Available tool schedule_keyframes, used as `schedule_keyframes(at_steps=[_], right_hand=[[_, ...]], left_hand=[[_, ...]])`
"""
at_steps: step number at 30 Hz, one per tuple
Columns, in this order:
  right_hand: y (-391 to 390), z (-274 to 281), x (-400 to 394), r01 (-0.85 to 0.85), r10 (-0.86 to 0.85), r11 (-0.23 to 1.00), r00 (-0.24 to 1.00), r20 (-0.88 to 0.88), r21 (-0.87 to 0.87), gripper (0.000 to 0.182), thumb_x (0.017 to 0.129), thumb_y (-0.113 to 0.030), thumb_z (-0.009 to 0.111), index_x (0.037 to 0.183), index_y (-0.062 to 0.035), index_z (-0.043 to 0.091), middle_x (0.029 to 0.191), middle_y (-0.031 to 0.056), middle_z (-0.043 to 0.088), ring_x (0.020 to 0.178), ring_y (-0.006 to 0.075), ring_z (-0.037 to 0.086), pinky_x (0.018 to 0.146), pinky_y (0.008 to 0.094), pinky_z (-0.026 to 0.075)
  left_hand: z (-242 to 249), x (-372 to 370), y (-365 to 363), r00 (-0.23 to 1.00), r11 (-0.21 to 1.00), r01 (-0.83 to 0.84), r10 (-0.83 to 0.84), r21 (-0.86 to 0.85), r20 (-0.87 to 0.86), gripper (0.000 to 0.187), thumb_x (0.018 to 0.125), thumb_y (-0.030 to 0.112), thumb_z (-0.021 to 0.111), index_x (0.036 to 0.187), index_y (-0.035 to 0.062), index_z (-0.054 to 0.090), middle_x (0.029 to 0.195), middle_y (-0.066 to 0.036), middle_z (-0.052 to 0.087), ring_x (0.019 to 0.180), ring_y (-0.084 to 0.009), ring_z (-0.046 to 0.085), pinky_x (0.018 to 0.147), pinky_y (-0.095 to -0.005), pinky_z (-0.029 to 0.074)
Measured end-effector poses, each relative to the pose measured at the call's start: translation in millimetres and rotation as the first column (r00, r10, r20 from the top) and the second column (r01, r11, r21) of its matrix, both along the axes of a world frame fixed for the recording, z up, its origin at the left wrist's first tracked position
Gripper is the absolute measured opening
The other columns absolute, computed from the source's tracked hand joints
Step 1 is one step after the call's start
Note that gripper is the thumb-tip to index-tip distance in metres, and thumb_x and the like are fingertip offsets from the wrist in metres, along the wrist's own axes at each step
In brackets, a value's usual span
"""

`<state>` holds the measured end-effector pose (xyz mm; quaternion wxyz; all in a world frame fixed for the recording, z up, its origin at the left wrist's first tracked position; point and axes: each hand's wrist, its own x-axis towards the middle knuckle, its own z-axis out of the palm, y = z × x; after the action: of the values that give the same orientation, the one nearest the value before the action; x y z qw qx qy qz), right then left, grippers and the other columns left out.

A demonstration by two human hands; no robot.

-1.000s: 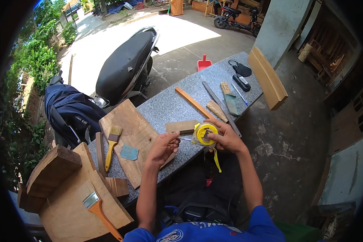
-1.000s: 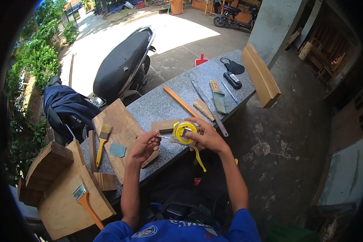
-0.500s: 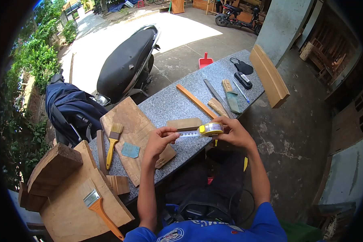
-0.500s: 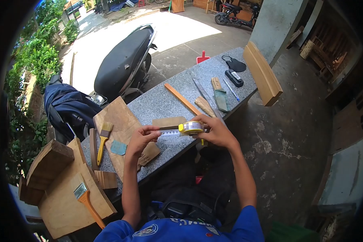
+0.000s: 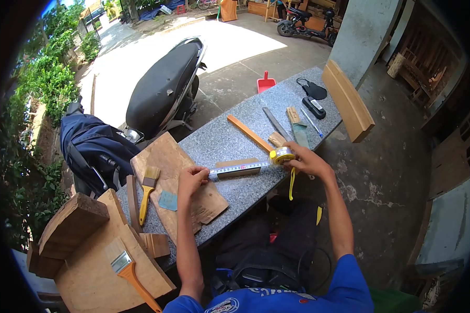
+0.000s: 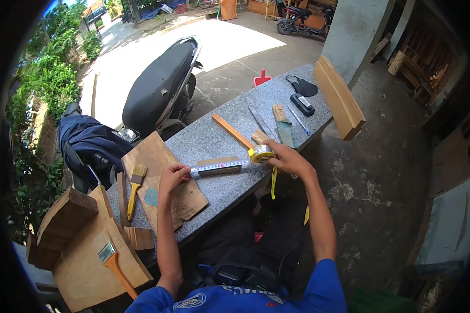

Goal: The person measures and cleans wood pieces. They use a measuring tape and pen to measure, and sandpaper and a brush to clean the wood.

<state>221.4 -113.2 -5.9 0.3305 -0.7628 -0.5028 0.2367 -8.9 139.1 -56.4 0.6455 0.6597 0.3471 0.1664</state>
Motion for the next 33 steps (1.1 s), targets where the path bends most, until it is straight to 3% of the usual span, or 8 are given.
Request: schedule_keyframes(at_steps=[4,10,17,24,33], right_hand=[[1.1,-3.4,-0.1,0.008,-0.014,0.999,0.989,0.148,0.04,0.043,0.073,-0.004,0.059,0.112,-0.0048,0.04,0.091,0.0132,0.058,0.082,0.0201,0.058,0.071,0.0311,0.045],[3.4,9.6,-5.2,0.036,-0.023,0.997,0.985,0.169,-0.071,0.043,0.073,-0.004,0.059,0.112,-0.0045,0.041,0.093,0.0164,0.058,0.087,0.0239,0.058,0.072,0.0328,0.045],[9.5,5.9,-11.6,0.032,-0.019,0.998,0.97,0.241,-0.048,0.049,0.071,-0.01,0.061,0.116,-0.0073,0.043,0.101,0.0192,0.056,0.095,0.0333,0.053,0.08,0.0388,0.042],[11.9,8.7,-12.7,0.033,-0.021,0.998,0.978,0.208,-0.053,0.051,0.069,-0.013,0.063,0.116,-0.0072,0.044,0.103,0.0172,0.055,0.097,0.0313,0.053,0.082,0.0365,0.042],[9.1,5.4,-14.1,0.07,-0.064,0.997,0.969,0.238,-0.016,0.051,0.068,-0.017,0.066,0.114,-0.0066,0.045,0.099,0.0161,0.057,0.093,0.0301,0.054,0.08,0.0361,0.042]], left_hand=[[2.4,5.2,1.7,0.997,0.999,0.011,-0.009,0.034,-0.08,0.018,0.076,0.013,0.061,0.083,-0.0034,0.063,0.071,-0.006,0.06,0.059,-0.0096,0.055,0.056,-0.0198,0.046],[0.3,13.7,-0.9,0.998,0.998,0.01,-0.006,0.054,-0.066,0.018,0.076,0.012,0.062,0.084,-0.004,0.063,0.07,-0.005,0.06,0.059,-0.0094,0.055,0.055,-0.02,0.046],[4.2,24.4,-13.3,0.997,0.988,0.028,-0.018,0.153,-0.069,0.017,0.072,0.013,0.066,0.078,-0.0037,0.064,0.067,-0.005,0.06,0.055,-0.0075,0.052,0.051,-0.0189,0.043],[5.3,25.9,-11.2,0.996,0.986,0.055,-0.042,0.159,-0.083,0.017,0.071,0.013,0.068,0.074,-0.0032,0.062,0.063,-0.003,0.058,0.053,-0.0074,0.051,0.049,-0.0192,0.041],[19.8,28.1,-9.6,0.982,0.99,0.121,-0.109,0.074,-0.152,0.022,0.069,0.011,0.068,0.088,0.002,0.062,0.066,-0.005,0.058,0.054,-0.0081,0.053,0.045,-0.0199,0.04]])
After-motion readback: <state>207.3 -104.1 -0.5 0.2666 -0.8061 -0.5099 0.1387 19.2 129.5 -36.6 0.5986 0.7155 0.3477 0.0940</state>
